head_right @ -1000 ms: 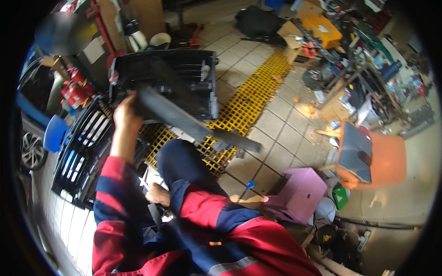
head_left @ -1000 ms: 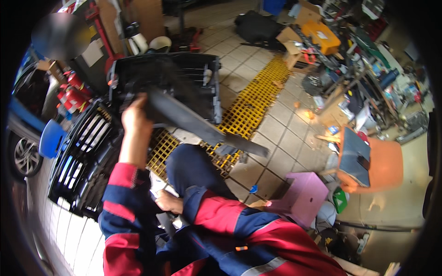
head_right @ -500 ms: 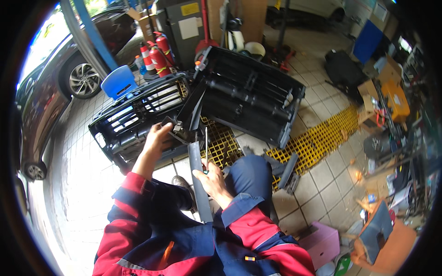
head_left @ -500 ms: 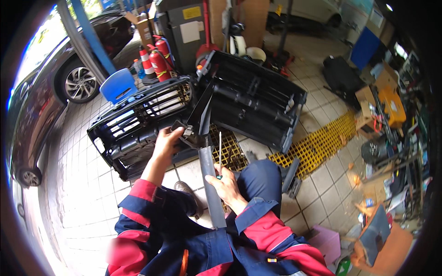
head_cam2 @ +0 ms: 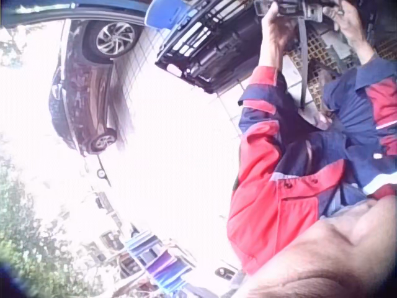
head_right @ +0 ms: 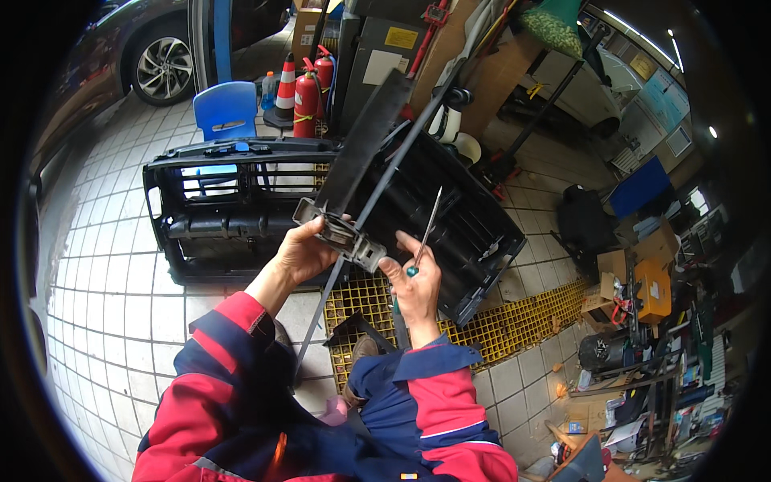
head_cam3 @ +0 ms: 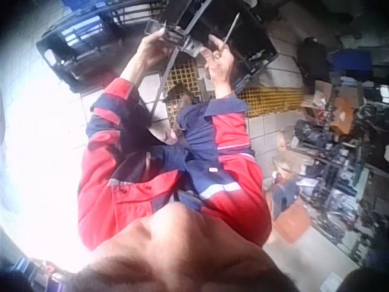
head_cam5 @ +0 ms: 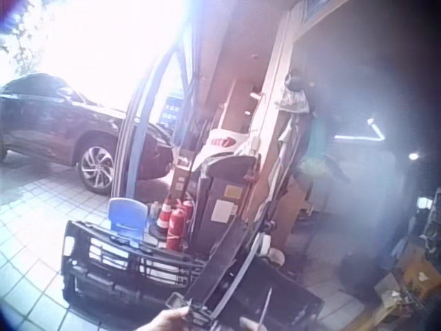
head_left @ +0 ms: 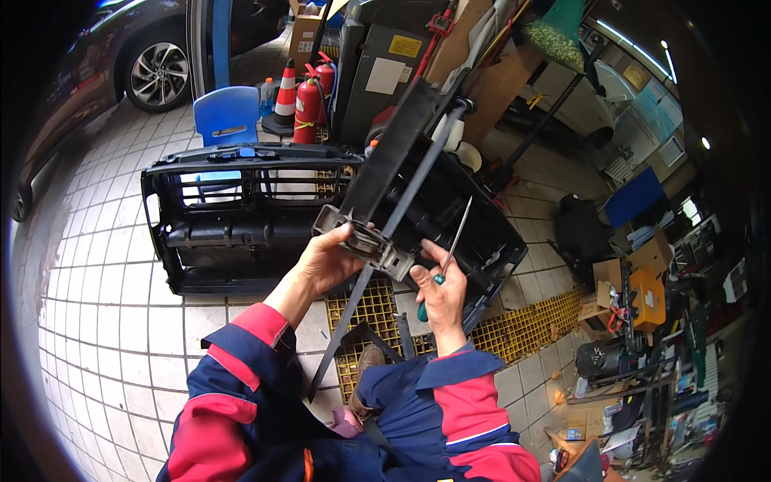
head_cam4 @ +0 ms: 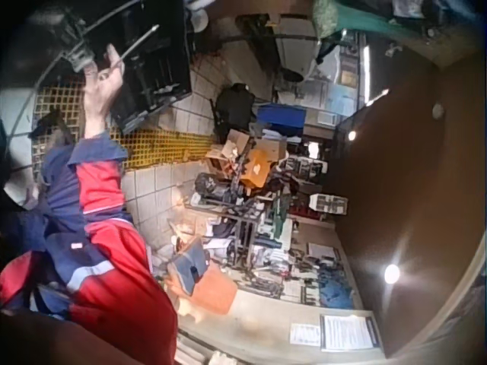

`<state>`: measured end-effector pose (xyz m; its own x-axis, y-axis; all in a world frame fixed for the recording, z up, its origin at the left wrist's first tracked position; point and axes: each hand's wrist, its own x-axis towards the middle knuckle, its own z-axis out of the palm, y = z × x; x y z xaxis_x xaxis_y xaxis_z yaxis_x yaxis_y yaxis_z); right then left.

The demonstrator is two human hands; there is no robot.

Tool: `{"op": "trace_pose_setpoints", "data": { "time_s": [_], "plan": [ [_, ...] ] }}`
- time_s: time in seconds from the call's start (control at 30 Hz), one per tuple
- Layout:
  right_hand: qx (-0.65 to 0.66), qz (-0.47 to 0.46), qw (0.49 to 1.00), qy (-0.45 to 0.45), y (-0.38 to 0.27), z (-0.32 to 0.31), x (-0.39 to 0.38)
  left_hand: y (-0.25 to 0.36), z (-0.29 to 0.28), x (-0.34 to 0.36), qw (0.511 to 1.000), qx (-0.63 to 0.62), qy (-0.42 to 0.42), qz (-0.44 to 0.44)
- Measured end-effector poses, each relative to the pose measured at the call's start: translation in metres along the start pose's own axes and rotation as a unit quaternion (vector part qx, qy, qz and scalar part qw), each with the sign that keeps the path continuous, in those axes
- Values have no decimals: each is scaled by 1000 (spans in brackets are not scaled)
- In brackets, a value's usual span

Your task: The person retrieves a screwdriver from a toolbox and uses it to pry and remove a plastic cover from a black car part. They then use the screwdriver to manipulate internal components of the part.

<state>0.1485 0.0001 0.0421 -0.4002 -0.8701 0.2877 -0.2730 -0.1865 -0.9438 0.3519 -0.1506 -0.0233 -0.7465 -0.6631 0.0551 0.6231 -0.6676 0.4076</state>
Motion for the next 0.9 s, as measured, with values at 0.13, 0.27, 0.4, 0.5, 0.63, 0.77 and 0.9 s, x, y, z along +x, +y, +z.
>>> {"op": "trace_pose_setpoints", "data": {
  "time_s": [0.13,0.27,0.4,0.5,0.63,0.77,0.9],
  "plan": [
    [75,87,993,-38,5,6,46,-11,0,5,996,78,-13,-49],
    [126,179,973,-68,25,12,52,-16,3,1,988,137,54,-55],
    [150,231,957,-95,43,8,49,-20,11,-4,979,174,91,-58],
    [194,229,950,-87,47,-4,50,-23,15,0,974,195,106,-36],
    [318,243,911,99,41,-41,62,-13,4,0,972,163,165,-24],
    [342,185,917,89,38,-77,61,-7,-14,-4,969,117,211,-57],
    [203,193,959,-34,52,-76,52,0,-19,8,980,80,183,-6]
  ]
}}
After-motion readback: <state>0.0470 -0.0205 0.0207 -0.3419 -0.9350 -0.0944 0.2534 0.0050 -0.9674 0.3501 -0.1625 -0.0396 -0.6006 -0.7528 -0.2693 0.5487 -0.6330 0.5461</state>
